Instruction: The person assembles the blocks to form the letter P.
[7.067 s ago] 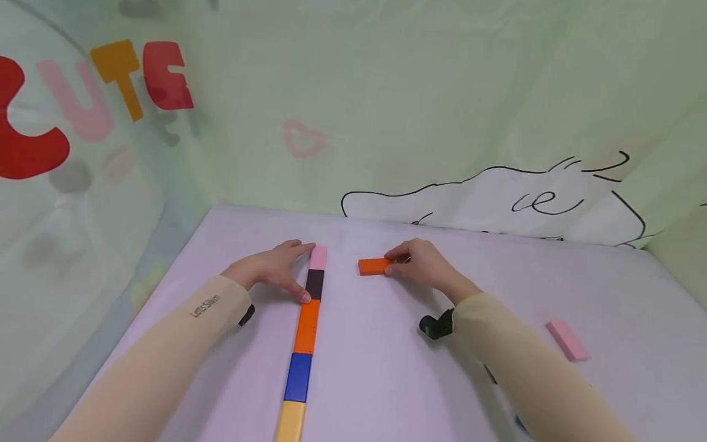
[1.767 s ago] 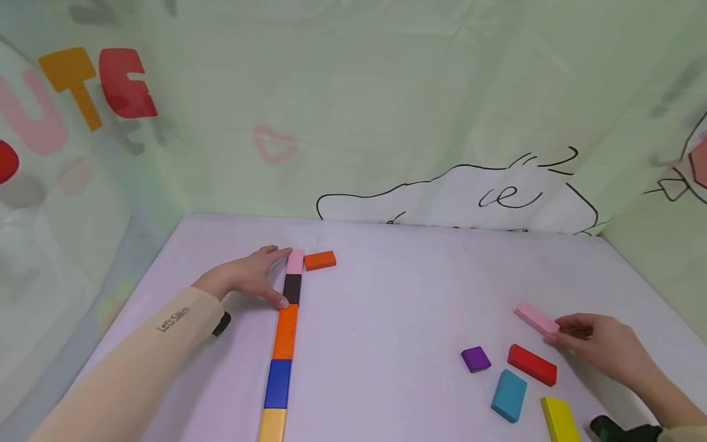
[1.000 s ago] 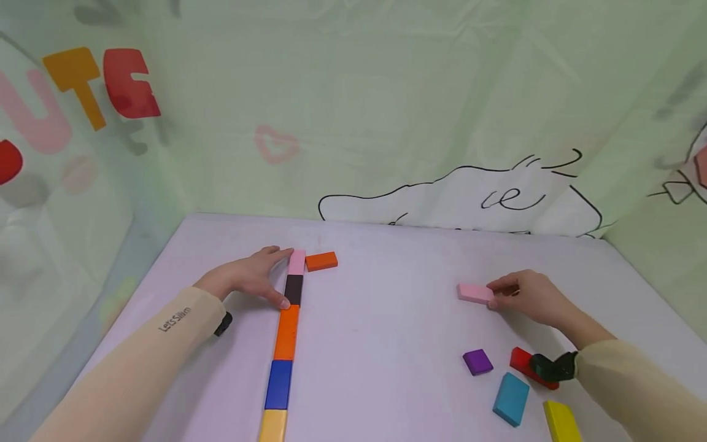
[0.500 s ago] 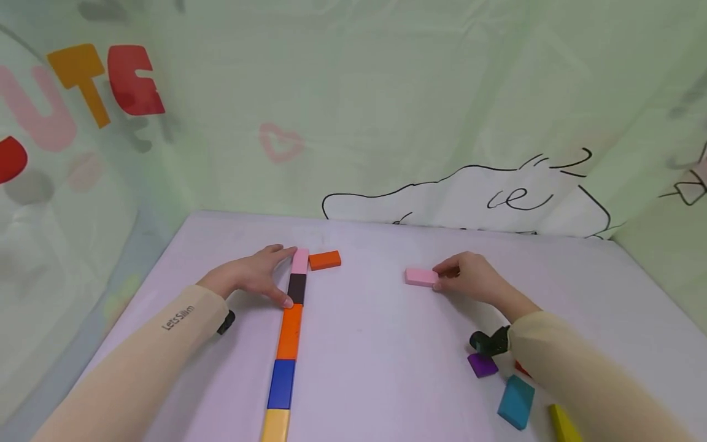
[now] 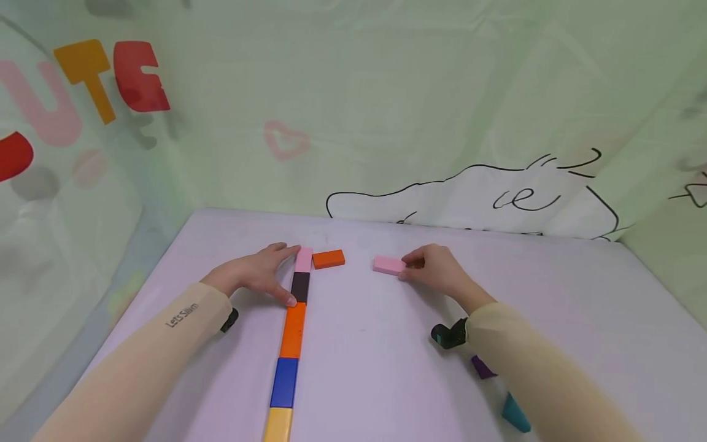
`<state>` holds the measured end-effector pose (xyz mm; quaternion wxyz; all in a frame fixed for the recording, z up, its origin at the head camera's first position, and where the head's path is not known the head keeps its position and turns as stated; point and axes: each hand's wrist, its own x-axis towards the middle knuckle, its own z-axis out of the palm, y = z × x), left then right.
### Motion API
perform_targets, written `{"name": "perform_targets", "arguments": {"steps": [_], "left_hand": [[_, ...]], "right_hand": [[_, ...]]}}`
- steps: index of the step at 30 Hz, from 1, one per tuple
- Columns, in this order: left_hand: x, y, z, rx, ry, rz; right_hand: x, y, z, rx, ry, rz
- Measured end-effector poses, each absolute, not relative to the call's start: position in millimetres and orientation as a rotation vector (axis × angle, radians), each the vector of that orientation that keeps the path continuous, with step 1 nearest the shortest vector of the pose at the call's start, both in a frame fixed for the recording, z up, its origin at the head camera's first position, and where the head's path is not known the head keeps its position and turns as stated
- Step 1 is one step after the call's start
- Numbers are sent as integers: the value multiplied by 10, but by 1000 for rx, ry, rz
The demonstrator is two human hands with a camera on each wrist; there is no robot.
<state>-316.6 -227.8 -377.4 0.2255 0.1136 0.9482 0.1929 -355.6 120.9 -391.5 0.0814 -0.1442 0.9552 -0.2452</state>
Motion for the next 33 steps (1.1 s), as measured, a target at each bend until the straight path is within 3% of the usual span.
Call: {"name": "perform_targets", "arguments": {"steps": [16,33], "left_hand": [[-3187,-2279,-3790,284,2611,533],[-3177,-2273,-3767,285,2608,523]], "right_hand": [[-3567,785,-3953,-402,2855,-773],[-3566,684,-3980,-402,2859,-809]]}}
